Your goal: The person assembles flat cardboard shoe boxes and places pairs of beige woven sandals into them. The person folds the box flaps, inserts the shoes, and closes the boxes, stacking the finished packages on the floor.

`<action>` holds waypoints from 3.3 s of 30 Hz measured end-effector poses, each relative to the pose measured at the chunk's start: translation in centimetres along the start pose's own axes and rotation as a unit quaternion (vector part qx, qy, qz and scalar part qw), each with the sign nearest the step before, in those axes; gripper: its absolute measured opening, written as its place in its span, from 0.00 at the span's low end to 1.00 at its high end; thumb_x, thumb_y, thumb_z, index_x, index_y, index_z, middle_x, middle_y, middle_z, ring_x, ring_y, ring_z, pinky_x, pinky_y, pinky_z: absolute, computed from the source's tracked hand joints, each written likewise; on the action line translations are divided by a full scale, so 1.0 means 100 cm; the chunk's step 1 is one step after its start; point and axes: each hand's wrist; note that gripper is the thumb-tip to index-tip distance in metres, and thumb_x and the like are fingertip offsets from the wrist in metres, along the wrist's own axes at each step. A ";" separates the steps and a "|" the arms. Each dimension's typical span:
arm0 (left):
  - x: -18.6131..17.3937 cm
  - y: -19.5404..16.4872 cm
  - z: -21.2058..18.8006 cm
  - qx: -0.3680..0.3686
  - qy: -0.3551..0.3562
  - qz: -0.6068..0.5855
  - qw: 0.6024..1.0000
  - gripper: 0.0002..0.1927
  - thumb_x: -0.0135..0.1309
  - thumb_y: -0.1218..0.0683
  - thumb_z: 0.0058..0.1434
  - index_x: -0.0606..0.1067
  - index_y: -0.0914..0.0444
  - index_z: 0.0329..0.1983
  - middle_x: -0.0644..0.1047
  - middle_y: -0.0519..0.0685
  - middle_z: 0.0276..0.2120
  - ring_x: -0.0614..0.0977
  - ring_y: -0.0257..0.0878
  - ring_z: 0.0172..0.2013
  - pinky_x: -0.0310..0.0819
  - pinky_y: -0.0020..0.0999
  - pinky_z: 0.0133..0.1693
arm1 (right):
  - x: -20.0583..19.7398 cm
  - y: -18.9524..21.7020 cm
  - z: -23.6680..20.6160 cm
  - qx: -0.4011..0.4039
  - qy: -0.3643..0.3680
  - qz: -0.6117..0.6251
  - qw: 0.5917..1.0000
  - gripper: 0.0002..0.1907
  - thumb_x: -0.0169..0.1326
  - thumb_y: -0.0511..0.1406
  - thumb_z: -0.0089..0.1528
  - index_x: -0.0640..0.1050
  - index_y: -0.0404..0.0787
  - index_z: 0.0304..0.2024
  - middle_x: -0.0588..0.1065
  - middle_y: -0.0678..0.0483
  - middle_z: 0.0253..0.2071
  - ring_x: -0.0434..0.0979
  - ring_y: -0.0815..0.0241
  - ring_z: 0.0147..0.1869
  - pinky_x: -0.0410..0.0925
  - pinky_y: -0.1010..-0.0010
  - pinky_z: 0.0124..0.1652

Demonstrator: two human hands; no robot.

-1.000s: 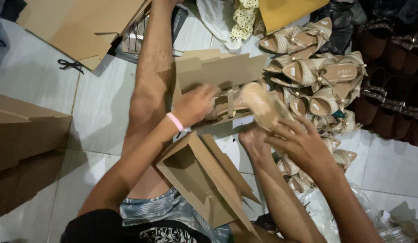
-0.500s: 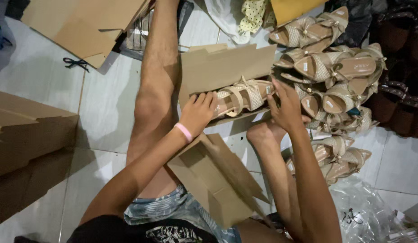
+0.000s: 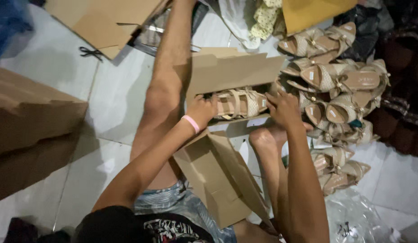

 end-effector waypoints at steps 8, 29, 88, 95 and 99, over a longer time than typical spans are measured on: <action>-0.032 0.005 -0.067 -0.143 -0.140 -0.440 0.875 0.48 0.65 0.47 0.60 0.53 0.70 0.74 0.66 0.70 0.63 0.70 0.58 0.61 0.65 0.48 0.61 | 0.035 0.000 -0.031 0.169 -0.105 0.459 0.866 0.20 0.49 0.39 0.73 0.69 0.33 0.63 0.71 0.49 0.55 0.73 0.53 0.55 0.70 0.66 0.49; -0.365 0.043 -0.292 -0.254 -0.455 0.144 0.841 0.28 0.55 0.58 0.70 0.65 0.59 0.74 0.60 0.61 0.73 0.66 0.53 0.71 0.60 0.41 0.72 | -0.202 0.440 -0.007 -0.263 0.073 0.406 0.872 0.19 0.56 0.38 0.66 0.78 0.35 0.57 0.82 0.50 0.45 0.81 0.64 0.44 0.74 0.70 0.43; -0.204 -0.120 -0.076 0.149 -0.126 -0.588 0.785 0.57 0.69 0.40 0.53 0.52 0.52 0.81 0.59 0.65 0.71 0.63 0.60 0.71 0.58 0.50 0.73 | -0.079 0.061 -0.094 0.145 -0.166 0.696 0.684 0.25 0.56 0.39 0.70 0.66 0.38 0.66 0.70 0.52 0.59 0.70 0.59 0.62 0.67 0.68 0.60; -0.220 -0.136 -0.033 0.055 -0.324 -0.262 0.907 0.52 0.72 0.36 0.45 0.62 0.40 0.73 0.60 0.68 0.65 0.66 0.64 0.62 0.62 0.59 0.61 | -0.158 0.124 -0.127 -0.013 -0.357 0.666 0.655 0.37 0.58 0.42 0.67 0.56 0.39 0.72 0.65 0.51 0.68 0.66 0.55 0.71 0.65 0.64 0.67; -0.198 -0.132 -0.014 0.046 -0.294 -0.415 0.860 0.58 0.69 0.28 0.41 0.58 0.45 0.73 0.64 0.62 0.60 0.69 0.59 0.59 0.65 0.53 0.60 | -0.136 0.136 -0.112 0.032 -0.321 0.516 0.794 0.39 0.62 0.35 0.66 0.56 0.38 0.72 0.65 0.50 0.67 0.68 0.54 0.70 0.65 0.61 0.66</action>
Point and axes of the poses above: each hand's wrist, its own z-axis towards the middle knuckle, its own x-axis out of the palm, y = z × x
